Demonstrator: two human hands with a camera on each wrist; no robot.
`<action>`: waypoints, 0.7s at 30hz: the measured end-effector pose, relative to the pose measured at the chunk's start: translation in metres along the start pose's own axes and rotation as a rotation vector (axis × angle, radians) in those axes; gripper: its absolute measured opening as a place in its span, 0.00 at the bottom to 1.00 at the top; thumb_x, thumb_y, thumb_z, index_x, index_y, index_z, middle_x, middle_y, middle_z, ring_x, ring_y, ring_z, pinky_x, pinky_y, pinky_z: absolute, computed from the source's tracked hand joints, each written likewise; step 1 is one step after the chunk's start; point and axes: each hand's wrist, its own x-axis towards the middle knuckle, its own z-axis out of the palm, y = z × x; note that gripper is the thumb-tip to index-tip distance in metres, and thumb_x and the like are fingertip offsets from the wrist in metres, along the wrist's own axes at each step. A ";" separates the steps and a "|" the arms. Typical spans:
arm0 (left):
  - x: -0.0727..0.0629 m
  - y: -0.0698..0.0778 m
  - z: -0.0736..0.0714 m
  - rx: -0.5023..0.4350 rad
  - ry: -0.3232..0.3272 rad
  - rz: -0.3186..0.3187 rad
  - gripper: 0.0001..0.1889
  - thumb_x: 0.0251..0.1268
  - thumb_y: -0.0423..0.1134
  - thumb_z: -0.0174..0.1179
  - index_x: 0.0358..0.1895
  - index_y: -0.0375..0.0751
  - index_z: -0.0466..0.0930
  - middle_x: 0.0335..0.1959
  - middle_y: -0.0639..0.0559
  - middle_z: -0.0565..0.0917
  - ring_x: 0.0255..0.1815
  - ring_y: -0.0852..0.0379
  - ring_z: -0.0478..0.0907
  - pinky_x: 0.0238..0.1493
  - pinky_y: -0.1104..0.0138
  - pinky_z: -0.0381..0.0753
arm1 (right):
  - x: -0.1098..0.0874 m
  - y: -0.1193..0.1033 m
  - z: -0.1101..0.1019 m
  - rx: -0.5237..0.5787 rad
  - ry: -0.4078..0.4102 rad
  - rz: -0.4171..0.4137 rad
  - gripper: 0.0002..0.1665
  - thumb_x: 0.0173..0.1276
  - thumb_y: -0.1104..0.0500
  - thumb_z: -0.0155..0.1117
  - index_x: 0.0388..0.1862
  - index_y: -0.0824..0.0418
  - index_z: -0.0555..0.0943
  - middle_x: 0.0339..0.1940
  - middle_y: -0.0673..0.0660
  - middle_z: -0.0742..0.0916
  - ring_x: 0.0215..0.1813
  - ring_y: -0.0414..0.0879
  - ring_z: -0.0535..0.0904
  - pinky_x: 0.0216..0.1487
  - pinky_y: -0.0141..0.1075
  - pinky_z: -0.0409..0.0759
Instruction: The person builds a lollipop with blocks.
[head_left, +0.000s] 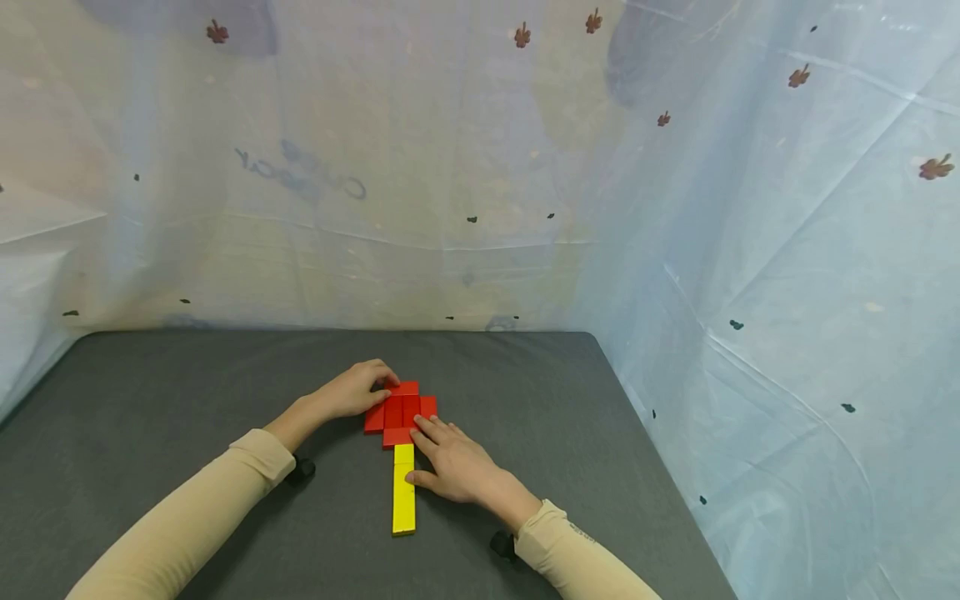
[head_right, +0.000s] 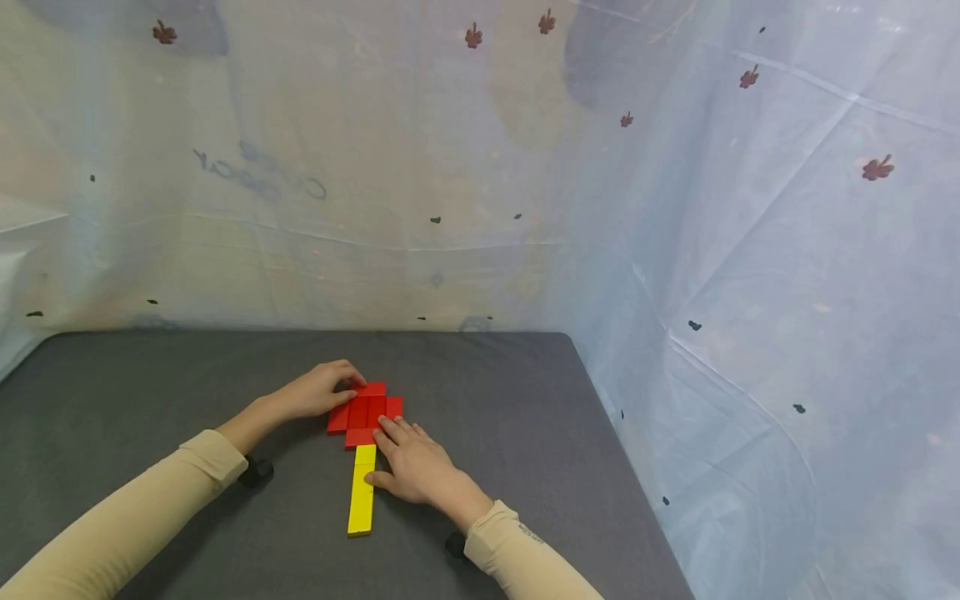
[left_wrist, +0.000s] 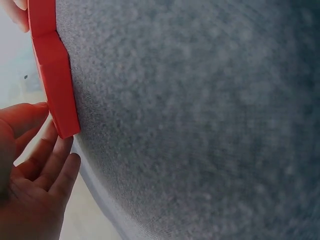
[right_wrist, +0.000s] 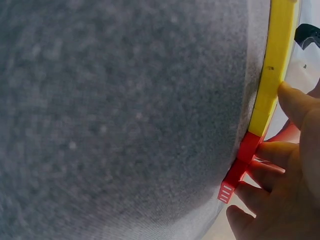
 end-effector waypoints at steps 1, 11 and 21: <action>0.000 0.000 0.000 0.004 0.003 0.001 0.12 0.73 0.33 0.65 0.57 0.38 0.85 0.55 0.43 0.82 0.54 0.45 0.81 0.58 0.48 0.83 | 0.000 0.000 0.000 -0.003 0.002 -0.001 0.44 0.78 0.35 0.58 0.84 0.55 0.63 0.86 0.52 0.59 0.85 0.50 0.54 0.82 0.46 0.57; -0.010 0.000 -0.003 0.048 0.107 0.004 0.15 0.74 0.40 0.66 0.57 0.38 0.84 0.58 0.40 0.80 0.59 0.40 0.79 0.59 0.43 0.81 | 0.004 -0.001 -0.001 -0.034 0.035 0.002 0.47 0.76 0.34 0.60 0.84 0.54 0.62 0.85 0.52 0.62 0.85 0.50 0.56 0.82 0.50 0.57; -0.045 0.019 -0.011 0.167 0.260 -0.099 0.22 0.73 0.46 0.66 0.64 0.38 0.82 0.65 0.37 0.78 0.65 0.35 0.75 0.61 0.37 0.77 | -0.011 0.008 -0.010 0.045 0.172 0.065 0.47 0.77 0.34 0.59 0.85 0.56 0.60 0.85 0.51 0.62 0.85 0.51 0.56 0.82 0.52 0.56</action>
